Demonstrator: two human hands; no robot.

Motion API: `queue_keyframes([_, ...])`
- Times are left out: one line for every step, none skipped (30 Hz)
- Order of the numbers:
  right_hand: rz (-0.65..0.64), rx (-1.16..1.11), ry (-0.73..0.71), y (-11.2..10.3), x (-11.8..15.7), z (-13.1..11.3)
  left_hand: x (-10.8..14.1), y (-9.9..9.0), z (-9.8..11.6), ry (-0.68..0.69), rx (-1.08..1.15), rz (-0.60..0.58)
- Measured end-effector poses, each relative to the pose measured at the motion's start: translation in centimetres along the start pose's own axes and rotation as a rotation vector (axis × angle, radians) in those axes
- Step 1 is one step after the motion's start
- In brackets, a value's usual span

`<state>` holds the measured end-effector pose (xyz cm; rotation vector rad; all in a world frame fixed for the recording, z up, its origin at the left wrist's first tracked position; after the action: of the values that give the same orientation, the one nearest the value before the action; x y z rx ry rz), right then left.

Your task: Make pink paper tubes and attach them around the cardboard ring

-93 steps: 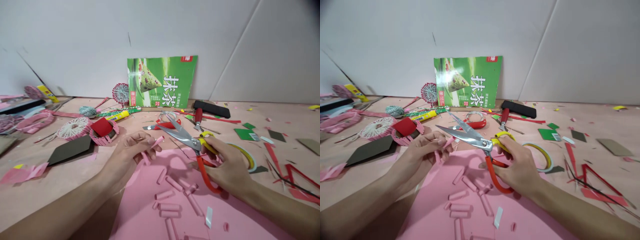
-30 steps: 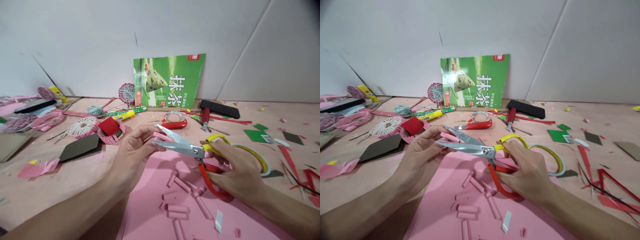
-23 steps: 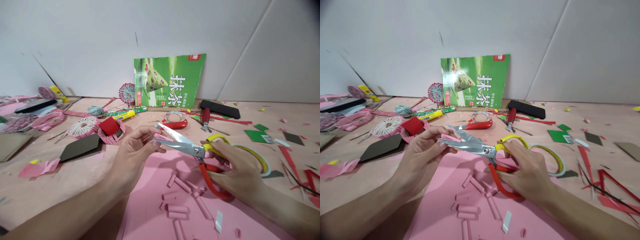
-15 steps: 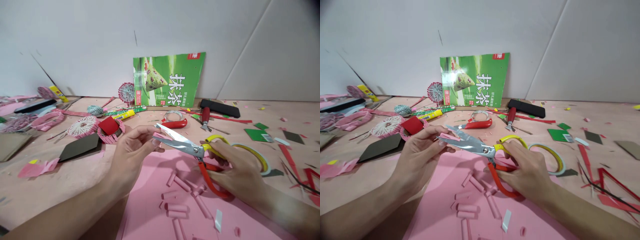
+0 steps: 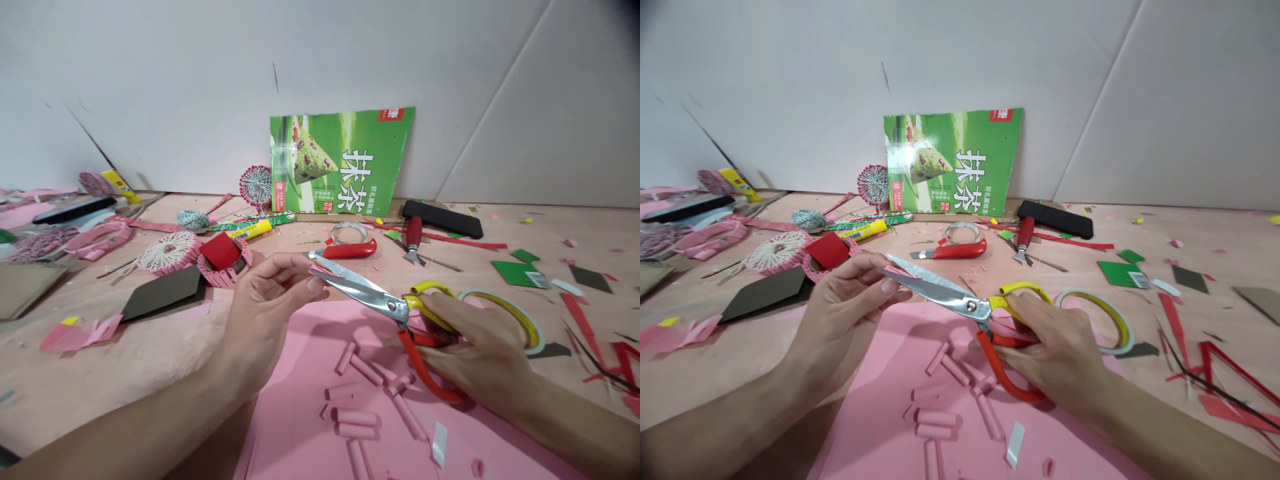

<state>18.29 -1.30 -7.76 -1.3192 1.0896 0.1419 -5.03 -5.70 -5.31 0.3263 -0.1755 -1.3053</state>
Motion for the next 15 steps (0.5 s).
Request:
queue_keyframes([0.004,-0.006,0.005,0.00,-0.03,-0.03,-0.01,-0.01,-0.04,0.001,0.002,0.000])
queue_keyframes([0.009,-0.012,0.009,-0.02,-0.05,-0.08,-0.03,-0.03,-0.09,0.001,0.007,0.001])
queue_keyframes([0.000,-0.016,0.010,0.00,-0.08,-0.12,-0.06,-0.04,-0.14,0.002,0.012,0.003])
queue_keyframes([-0.001,-0.019,0.007,-0.04,-0.12,-0.18,-0.08,-0.05,-0.18,0.002,0.015,0.005])
queue_keyframes([0.000,-0.019,0.002,-0.11,-0.17,-0.23,-0.11,-0.07,-0.21,0.002,0.016,0.007])
queue_keyframes([-0.002,-0.016,-0.006,-0.18,-0.22,-0.28,-0.13,-0.07,-0.24,0.001,0.014,0.007])
queue_keyframes([-0.002,-0.008,-0.016,-0.27,-0.27,-0.34,-0.15,-0.07,-0.25,0.000,0.009,0.007])
queue_keyframes([-0.005,0.001,-0.023,-0.32,-0.31,-0.37,-0.15,-0.07,-0.26,-0.001,0.002,0.005])
queue_keyframes([-0.013,0.008,-0.026,-0.32,-0.32,-0.37,-0.15,-0.06,-0.26,-0.002,-0.005,0.004])
queue_keyframes([-0.025,0.013,-0.026,-0.28,-0.30,-0.34,-0.14,-0.06,-0.26,-0.003,-0.010,0.003])
queue_keyframes([-0.042,0.011,-0.019,-0.17,-0.22,-0.27,-0.13,-0.07,-0.25,-0.005,-0.010,0.002])
queue_keyframes([-0.046,0.006,-0.006,-0.11,-0.10,-0.14,-0.11,-0.07,-0.24,-0.007,-0.005,0.002])
queue_keyframes([-0.037,0.001,0.016,-0.09,0.06,0.04,-0.08,-0.08,-0.22,-0.008,0.005,0.003])
queue_keyframes([-0.026,-0.003,0.035,-0.08,0.25,0.21,-0.05,-0.09,-0.21,-0.010,0.016,0.004])
queue_keyframes([-0.020,-0.006,0.043,-0.05,0.46,0.33,-0.02,-0.08,-0.19,-0.011,0.026,0.004])
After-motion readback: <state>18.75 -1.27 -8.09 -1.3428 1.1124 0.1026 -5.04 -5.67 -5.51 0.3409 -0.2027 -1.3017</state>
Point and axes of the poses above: each hand's wrist, its own x-axis away from the middle knuckle, its own y-axis out of the palm, z = x × y, the point moved 5 cm from there along -x, towards the middle knuckle, and after that the axes turned 2 degrees about -y, right-handed, at the moved point
